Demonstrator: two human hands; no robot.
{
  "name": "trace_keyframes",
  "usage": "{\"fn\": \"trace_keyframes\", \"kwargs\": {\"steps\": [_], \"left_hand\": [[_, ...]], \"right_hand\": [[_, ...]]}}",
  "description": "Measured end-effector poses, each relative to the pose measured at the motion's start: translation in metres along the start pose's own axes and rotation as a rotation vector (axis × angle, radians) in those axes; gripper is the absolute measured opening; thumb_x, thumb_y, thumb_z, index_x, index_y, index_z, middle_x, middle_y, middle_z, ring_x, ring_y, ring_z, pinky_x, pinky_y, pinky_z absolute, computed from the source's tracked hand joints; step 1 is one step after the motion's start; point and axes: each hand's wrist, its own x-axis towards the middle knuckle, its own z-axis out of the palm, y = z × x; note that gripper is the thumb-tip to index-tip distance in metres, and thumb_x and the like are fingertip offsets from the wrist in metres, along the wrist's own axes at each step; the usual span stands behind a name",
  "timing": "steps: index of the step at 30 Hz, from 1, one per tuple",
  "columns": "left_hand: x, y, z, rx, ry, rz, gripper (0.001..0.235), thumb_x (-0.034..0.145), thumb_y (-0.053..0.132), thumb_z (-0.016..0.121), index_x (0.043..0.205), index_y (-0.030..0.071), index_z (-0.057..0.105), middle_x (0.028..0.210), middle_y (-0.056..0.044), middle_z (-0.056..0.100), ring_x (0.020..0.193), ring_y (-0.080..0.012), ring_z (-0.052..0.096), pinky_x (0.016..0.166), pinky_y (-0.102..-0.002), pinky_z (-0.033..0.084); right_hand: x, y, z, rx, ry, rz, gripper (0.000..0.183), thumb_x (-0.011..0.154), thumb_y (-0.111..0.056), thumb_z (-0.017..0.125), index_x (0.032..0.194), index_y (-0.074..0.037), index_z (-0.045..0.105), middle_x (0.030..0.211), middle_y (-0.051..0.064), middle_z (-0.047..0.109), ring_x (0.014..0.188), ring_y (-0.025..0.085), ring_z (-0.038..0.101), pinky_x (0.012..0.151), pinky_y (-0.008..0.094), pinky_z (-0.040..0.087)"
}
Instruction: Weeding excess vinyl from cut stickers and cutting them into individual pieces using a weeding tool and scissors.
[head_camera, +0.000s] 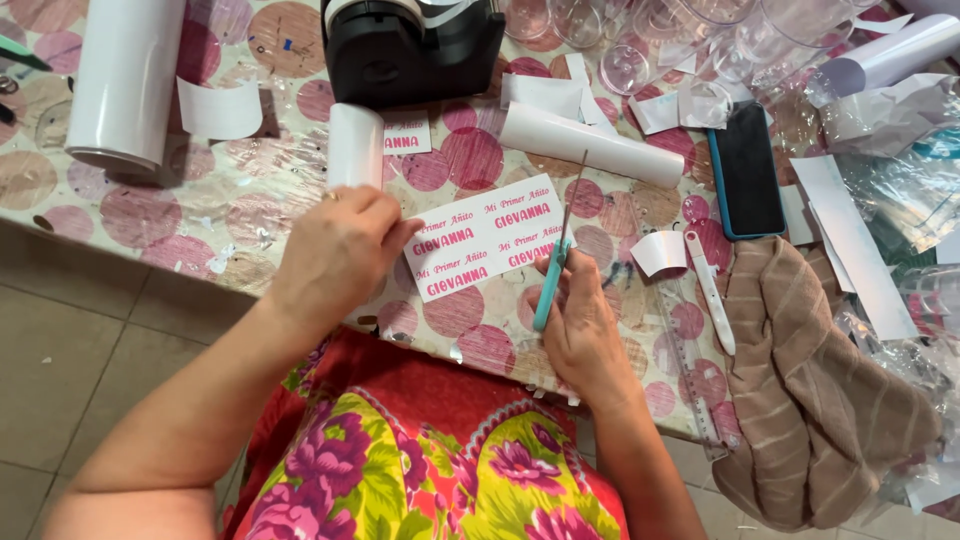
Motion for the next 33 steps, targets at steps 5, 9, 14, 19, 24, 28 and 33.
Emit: {"fn": "trace_keyframes", "kwargs": {"steps": [5, 9, 14, 19, 24, 28, 33], "left_hand": [[-0.011, 0.036, -0.045, -0.292, -0.306, -0.319, 0.033, 0.1, 0.025, 0.054, 0.133, 0.023, 0.055, 0.107, -0.013, 0.07, 0.087, -0.0411, 0.074, 0.074, -0.052, 0.06], [-0.023, 0.048, -0.061, -1.229, -0.379, -0.589, 0.082, 0.096, 0.006, 0.058, 0.163, 0.007, 0.011, 0.146, -0.048, 0.034, 0.136, -0.0653, 0.036, 0.109, -0.068, 0.034], [-0.027, 0.052, -0.053, -1.548, -0.256, -0.762, 0.08, 0.099, 0.004, 0.052, 0.166, 0.014, 0.009, 0.157, -0.041, 0.017, 0.147, -0.0595, 0.02, 0.114, -0.065, 0.026], [-0.026, 0.05, -0.02, -1.616, -0.092, -0.852, 0.075, 0.095, -0.002, 0.058, 0.16, 0.017, 0.026, 0.14, -0.017, 0.042, 0.129, -0.029, 0.051, 0.103, -0.037, 0.051], [-0.01, 0.06, -0.03, -1.247, -0.294, -0.659, 0.042, 0.093, 0.02, 0.075, 0.133, 0.009, 0.07, 0.117, -0.018, 0.072, 0.104, -0.0261, 0.071, 0.087, -0.04, 0.061], [-0.011, 0.052, 0.001, -0.819, -0.19, -0.358, 0.046, 0.09, 0.02, 0.078, 0.135, 0.015, 0.07, 0.109, -0.017, 0.071, 0.104, -0.0371, 0.072, 0.089, -0.045, 0.057], [0.004, 0.059, -0.028, -0.961, -0.172, -0.446, 0.039, 0.096, 0.008, 0.065, 0.135, 0.011, 0.064, 0.127, -0.012, 0.065, 0.113, -0.0232, 0.067, 0.091, -0.032, 0.062]], "right_hand": [[-0.005, 0.003, 0.002, 0.073, 0.026, 0.037, 0.045, 0.104, -0.04, 0.052, 0.133, -0.007, 0.043, 0.13, 0.025, 0.062, 0.123, 0.05, 0.062, 0.096, 0.06, 0.055], [-0.006, 0.012, 0.003, 0.065, 0.032, 0.031, 0.045, 0.104, -0.042, 0.051, 0.133, -0.007, 0.045, 0.127, 0.027, 0.059, 0.121, 0.052, 0.063, 0.097, 0.062, 0.055], [0.001, -0.004, -0.002, 0.004, -0.007, 0.024, 0.048, 0.104, -0.043, 0.052, 0.134, -0.005, 0.044, 0.124, 0.028, 0.059, 0.12, 0.054, 0.061, 0.095, 0.064, 0.054], [-0.004, 0.006, 0.004, 0.012, 0.014, 0.025, 0.043, 0.105, -0.036, 0.054, 0.134, -0.006, 0.043, 0.127, 0.027, 0.06, 0.122, 0.049, 0.062, 0.093, 0.062, 0.054], [-0.007, 0.005, 0.004, 0.065, 0.022, 0.038, 0.047, 0.105, -0.04, 0.054, 0.136, -0.007, 0.043, 0.129, 0.025, 0.062, 0.125, 0.046, 0.062, 0.096, 0.059, 0.055], [-0.024, 0.012, -0.005, 0.065, 0.089, -0.054, 0.046, 0.104, -0.042, 0.055, 0.128, -0.004, 0.05, 0.112, 0.023, 0.065, 0.114, 0.048, 0.069, 0.091, 0.059, 0.058], [-0.083, 0.024, -0.026, 0.739, -0.331, 0.155, 0.044, 0.094, -0.045, 0.07, 0.096, -0.001, 0.072, 0.073, 0.006, 0.074, 0.05, 0.008, 0.057, 0.038, 0.024, 0.044]]}}
